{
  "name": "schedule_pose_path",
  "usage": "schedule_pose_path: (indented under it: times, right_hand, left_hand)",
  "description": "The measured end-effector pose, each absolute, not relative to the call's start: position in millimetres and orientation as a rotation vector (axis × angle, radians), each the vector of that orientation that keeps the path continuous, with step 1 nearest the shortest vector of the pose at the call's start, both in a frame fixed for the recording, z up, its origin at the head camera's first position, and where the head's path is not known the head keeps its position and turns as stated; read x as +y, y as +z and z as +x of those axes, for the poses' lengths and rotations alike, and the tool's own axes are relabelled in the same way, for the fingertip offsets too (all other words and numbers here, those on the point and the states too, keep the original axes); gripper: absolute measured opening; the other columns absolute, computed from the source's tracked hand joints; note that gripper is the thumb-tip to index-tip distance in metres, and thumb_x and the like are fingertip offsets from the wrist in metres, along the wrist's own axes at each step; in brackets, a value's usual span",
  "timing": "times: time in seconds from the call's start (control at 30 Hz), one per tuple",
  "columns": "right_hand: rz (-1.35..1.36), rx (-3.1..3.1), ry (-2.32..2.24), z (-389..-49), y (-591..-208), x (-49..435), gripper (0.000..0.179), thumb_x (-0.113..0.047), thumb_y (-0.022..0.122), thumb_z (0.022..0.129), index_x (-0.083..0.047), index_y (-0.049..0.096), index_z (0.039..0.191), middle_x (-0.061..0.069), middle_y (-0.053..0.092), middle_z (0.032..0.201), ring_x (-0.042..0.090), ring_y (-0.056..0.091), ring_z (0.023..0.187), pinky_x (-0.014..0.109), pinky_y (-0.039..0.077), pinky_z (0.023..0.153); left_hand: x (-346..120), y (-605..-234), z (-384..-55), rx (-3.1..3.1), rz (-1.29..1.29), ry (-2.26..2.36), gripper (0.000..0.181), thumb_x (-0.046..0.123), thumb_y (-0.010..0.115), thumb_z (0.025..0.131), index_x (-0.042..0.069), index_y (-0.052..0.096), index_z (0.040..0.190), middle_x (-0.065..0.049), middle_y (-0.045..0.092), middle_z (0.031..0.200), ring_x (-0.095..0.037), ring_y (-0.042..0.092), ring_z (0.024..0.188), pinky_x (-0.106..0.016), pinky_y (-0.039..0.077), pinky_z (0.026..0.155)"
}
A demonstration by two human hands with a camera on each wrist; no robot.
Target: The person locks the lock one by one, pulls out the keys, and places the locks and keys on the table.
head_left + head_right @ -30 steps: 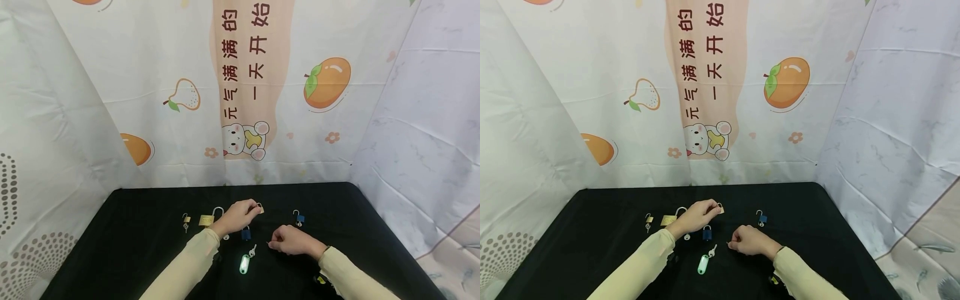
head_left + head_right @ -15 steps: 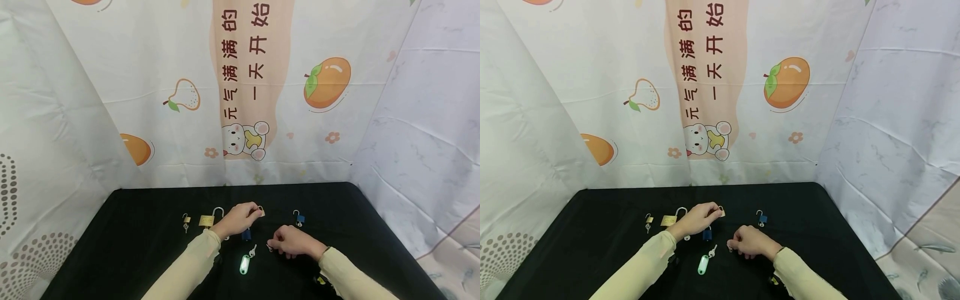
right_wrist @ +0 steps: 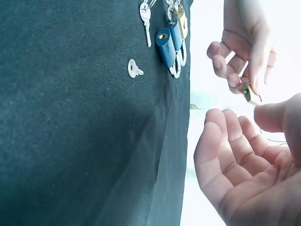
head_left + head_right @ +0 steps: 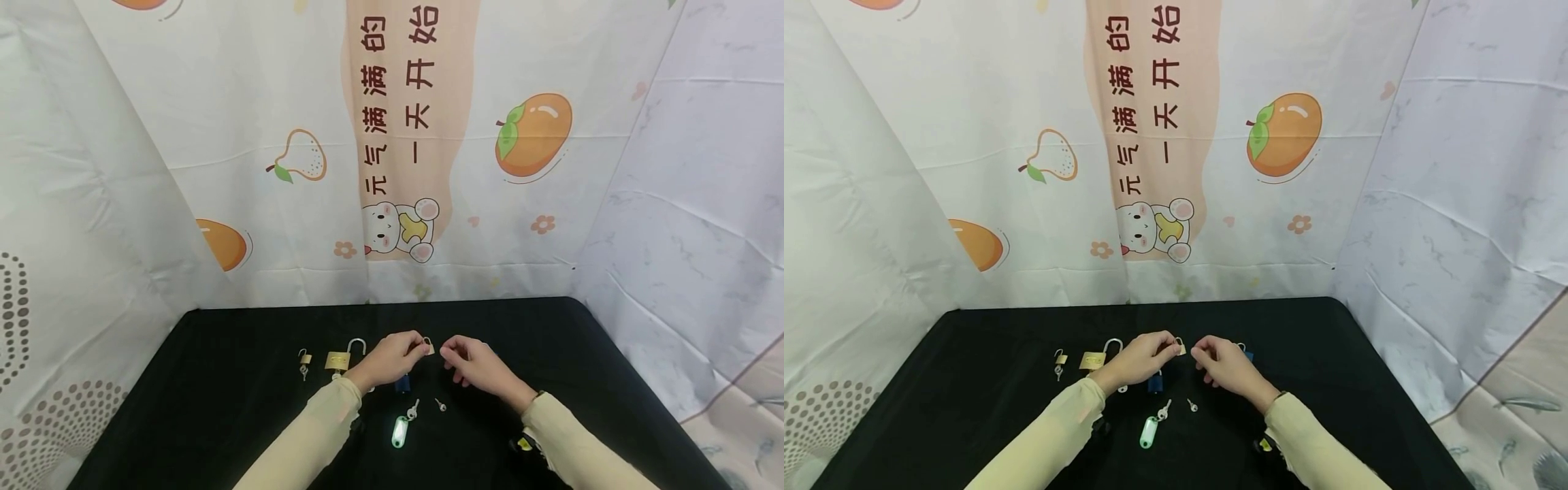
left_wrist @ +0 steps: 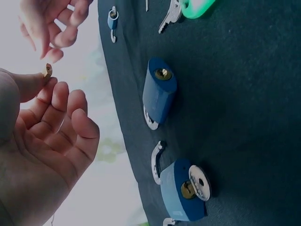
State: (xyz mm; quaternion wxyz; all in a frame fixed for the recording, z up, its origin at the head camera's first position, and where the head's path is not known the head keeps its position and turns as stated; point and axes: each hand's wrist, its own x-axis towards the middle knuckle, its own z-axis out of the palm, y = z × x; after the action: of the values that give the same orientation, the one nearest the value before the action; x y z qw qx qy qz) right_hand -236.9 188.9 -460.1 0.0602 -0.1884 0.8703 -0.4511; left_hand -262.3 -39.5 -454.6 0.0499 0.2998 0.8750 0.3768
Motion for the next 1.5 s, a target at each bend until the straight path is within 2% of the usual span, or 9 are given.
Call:
schedule_pose_path:
  times: [0.2,0.73,1.13,1.5]
  right_hand:
    - [-0.549,2.600,-1.376,-240.4,-461.6,187.7,0.031,-0.030,0.053,0.107,-0.002,0.065,0.117,0.012,0.068,0.093,0.022,0.065,0.067,0.035,0.055,0.056]
    - [-0.572,2.592,-1.365,-242.7,-464.0,189.6,0.021,-0.024,0.055,0.107,-0.006,0.066,0.110,0.006,0.065,0.088,0.022,0.063,0.067,0.035,0.054,0.056]
    - [-0.587,2.603,-1.272,-245.1,-474.8,194.0,0.023,-0.022,0.057,0.106,-0.001,0.067,0.106,0.007,0.066,0.084,0.021,0.062,0.063,0.031,0.050,0.051]
    - [-0.601,2.588,-1.240,-246.3,-485.7,199.8,0.021,-0.022,0.058,0.105,-0.004,0.068,0.101,0.003,0.065,0.080,0.019,0.061,0.061,0.031,0.049,0.052]
  left_hand:
    - [-35.4,-459.4,-261.1,2.691,0.939,1.102,0.018,0.028,0.054,0.107,0.014,0.066,0.103,0.008,0.056,0.082,-0.006,0.053,0.066,-0.025,0.046,0.065]
    - [-28.8,-459.4,-258.6,2.672,0.905,1.090,0.017,0.023,0.053,0.107,0.012,0.066,0.105,0.007,0.057,0.084,-0.008,0.054,0.069,-0.026,0.046,0.067]
    - [-13.2,-469.0,-254.0,2.738,0.794,1.002,0.016,0.016,0.054,0.105,0.009,0.066,0.097,0.006,0.054,0.076,-0.009,0.051,0.062,-0.027,0.043,0.061]
    - [-1.3,-475.5,-252.1,2.808,0.738,0.916,0.018,0.016,0.055,0.103,0.011,0.068,0.090,0.007,0.059,0.078,-0.010,0.054,0.066,-0.028,0.046,0.065]
